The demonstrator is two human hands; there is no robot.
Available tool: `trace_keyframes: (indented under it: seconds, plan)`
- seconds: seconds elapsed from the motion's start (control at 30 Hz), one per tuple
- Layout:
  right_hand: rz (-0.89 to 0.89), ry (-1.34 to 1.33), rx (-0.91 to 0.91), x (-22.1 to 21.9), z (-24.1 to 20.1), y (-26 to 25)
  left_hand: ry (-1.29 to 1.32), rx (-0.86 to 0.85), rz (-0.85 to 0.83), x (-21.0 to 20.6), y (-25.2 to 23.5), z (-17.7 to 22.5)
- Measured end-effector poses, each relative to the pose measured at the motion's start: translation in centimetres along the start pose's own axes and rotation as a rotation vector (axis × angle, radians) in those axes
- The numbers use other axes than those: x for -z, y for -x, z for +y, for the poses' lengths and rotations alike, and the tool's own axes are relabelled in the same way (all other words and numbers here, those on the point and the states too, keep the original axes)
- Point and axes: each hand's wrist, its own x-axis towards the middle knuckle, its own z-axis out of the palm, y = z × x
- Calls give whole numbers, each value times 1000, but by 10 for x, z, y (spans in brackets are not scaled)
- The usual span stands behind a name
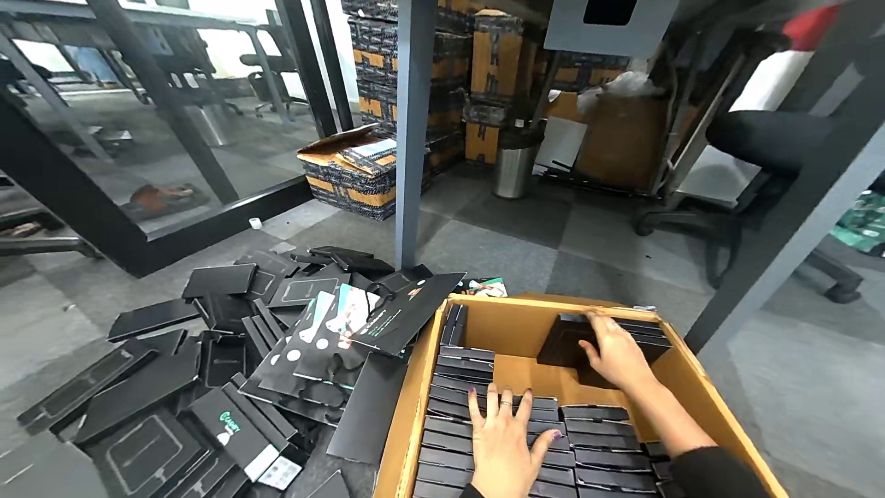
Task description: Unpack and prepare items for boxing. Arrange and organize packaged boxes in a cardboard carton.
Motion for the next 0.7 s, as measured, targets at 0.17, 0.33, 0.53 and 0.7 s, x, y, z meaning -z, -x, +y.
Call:
trace_keyframes:
  seconds: [0.17, 0.33, 0.53, 0.7]
  plan:
    - [-87, 150, -27, -12, 4, -3, 13, -12, -11, 0, -2, 0]
    - [-219, 63, -14, -7, -7, -2, -11, -33, 42, -1, 0, -1]
    - [-416, -321, 320, -1, -54, 29, 76, -112, 380, -13, -2, -4]
    - [-489, -360, 233, 15, -58, 31, 21, -8, 29, -2, -2, -5]
